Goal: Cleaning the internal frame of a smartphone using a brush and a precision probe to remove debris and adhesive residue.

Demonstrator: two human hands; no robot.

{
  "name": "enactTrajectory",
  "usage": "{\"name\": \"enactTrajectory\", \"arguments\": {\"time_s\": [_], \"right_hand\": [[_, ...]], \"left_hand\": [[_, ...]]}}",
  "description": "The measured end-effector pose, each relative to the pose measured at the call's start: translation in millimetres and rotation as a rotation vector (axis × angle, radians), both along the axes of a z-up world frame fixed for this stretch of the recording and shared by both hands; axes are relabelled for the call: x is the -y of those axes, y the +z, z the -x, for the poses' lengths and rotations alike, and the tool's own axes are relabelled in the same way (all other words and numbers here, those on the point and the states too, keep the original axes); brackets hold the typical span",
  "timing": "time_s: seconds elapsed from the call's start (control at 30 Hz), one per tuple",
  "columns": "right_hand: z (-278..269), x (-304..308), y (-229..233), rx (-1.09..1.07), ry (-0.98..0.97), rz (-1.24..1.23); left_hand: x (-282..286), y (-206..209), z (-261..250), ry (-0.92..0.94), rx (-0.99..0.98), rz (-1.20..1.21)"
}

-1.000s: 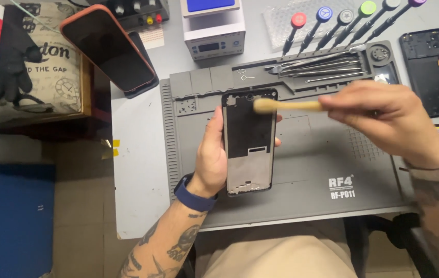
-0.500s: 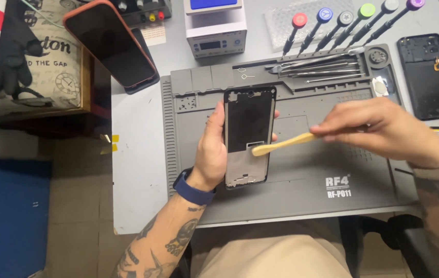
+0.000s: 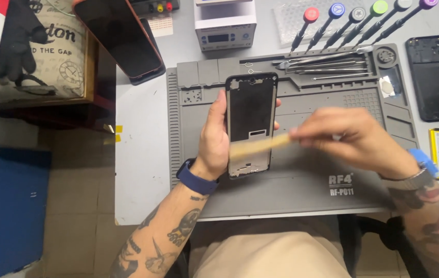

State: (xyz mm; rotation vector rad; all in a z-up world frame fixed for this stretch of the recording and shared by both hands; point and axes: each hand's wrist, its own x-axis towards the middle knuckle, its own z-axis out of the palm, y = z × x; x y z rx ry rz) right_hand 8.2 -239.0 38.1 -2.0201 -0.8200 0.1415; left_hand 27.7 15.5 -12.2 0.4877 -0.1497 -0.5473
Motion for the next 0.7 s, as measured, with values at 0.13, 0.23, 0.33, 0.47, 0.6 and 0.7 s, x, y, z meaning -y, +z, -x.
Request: {"name": "enactTrajectory", "arguments": {"time_s": [0.13,0.23,0.33,0.47,0.6,0.7], "right_hand": [[3.7,-6.7,-5.0,-0.111,0.019,0.091],[6.3,-6.1,-6.5,-0.075,0.014,0.063],[6.5,-6.3,-10.7,-0.047,-0.017,0.054],[9.0,4.5,-6.6,0.054,0.129,0.279],[2.8,19.2,-8.8,0.093,-0.025,0.265],[4.2,-2.4,-13.1,0.189,0.018,0.256]], "left_hand": [[-1.4,-3.6,0.2,-0.005,-0.074,0.042],[-0.6,4.0,-1.1,0.031,0.007,-0.039],[-2.5,16.4,0.6,0.134,0.138,-0.151],[-4.3,31.5,6.5,0.287,0.372,-0.325],[-3.4,33.9,7.0,0.312,0.332,-0.315],[0.8,32.9,8.9,0.303,0.217,-0.239]]}}
